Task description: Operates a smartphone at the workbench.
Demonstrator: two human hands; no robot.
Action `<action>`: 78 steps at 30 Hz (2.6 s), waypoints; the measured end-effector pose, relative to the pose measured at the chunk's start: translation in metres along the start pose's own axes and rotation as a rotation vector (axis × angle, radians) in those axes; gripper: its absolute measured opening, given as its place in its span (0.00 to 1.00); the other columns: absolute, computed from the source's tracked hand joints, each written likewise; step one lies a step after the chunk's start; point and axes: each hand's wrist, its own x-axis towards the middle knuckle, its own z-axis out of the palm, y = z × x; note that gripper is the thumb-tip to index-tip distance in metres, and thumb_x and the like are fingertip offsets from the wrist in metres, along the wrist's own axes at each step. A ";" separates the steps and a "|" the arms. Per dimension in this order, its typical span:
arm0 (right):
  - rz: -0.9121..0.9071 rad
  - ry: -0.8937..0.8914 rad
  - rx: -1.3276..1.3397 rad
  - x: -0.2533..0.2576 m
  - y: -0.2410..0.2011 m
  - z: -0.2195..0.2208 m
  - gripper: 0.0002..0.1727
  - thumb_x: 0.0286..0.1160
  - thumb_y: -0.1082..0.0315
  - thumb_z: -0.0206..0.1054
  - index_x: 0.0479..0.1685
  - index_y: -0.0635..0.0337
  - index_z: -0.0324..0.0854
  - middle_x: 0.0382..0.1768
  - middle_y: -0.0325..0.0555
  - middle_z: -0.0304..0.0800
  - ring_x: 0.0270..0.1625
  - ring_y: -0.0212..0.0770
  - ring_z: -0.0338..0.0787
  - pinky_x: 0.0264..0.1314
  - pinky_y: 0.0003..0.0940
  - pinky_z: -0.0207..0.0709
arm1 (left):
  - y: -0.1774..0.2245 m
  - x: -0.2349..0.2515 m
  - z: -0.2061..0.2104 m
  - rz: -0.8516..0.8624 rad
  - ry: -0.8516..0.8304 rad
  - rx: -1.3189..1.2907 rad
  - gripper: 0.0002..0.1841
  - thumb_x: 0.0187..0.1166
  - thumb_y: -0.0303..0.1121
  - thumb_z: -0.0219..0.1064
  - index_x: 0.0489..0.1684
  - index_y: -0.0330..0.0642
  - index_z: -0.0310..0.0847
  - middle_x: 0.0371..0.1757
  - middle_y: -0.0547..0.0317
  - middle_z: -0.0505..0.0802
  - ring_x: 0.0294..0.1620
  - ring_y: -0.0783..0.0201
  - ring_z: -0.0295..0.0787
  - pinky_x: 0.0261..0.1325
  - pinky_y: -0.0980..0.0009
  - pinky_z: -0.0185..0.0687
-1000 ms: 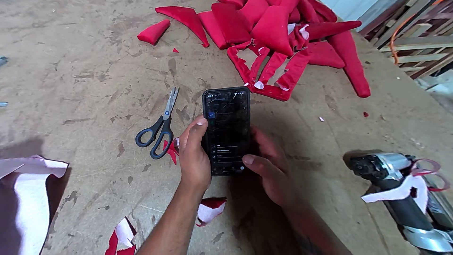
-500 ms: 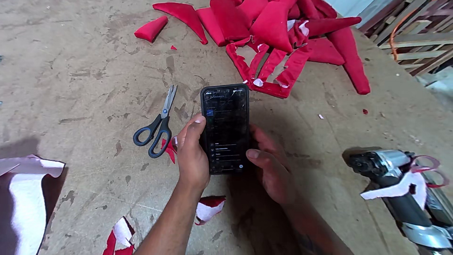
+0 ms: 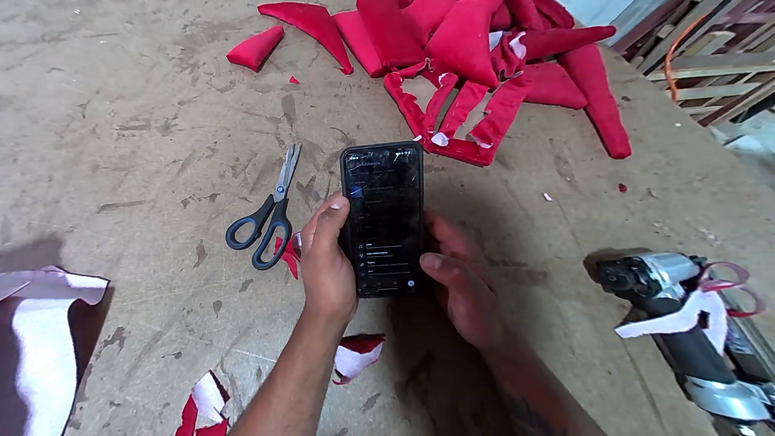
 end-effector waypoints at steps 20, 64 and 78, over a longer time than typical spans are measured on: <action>0.027 0.020 -0.021 -0.001 0.001 0.001 0.30 0.77 0.59 0.59 0.80 0.54 0.71 0.64 0.47 0.86 0.62 0.44 0.89 0.57 0.43 0.90 | 0.001 0.000 0.000 -0.010 0.013 -0.013 0.27 0.92 0.52 0.43 0.59 0.44 0.85 0.49 0.48 0.93 0.48 0.57 0.93 0.50 0.54 0.92; 0.090 0.043 -0.140 -0.003 -0.005 0.004 0.36 0.64 0.60 0.71 0.80 0.48 0.72 0.60 0.40 0.90 0.59 0.39 0.92 0.55 0.38 0.92 | -0.001 0.000 0.000 0.003 0.016 0.012 0.27 0.91 0.52 0.44 0.58 0.44 0.86 0.49 0.47 0.93 0.47 0.57 0.93 0.48 0.54 0.91; 0.087 0.040 -0.132 -0.003 -0.003 0.003 0.36 0.65 0.59 0.71 0.80 0.49 0.71 0.59 0.41 0.90 0.58 0.40 0.92 0.54 0.38 0.92 | -0.001 0.001 -0.001 0.003 0.018 0.010 0.27 0.92 0.52 0.44 0.56 0.44 0.86 0.48 0.48 0.93 0.47 0.57 0.93 0.49 0.54 0.91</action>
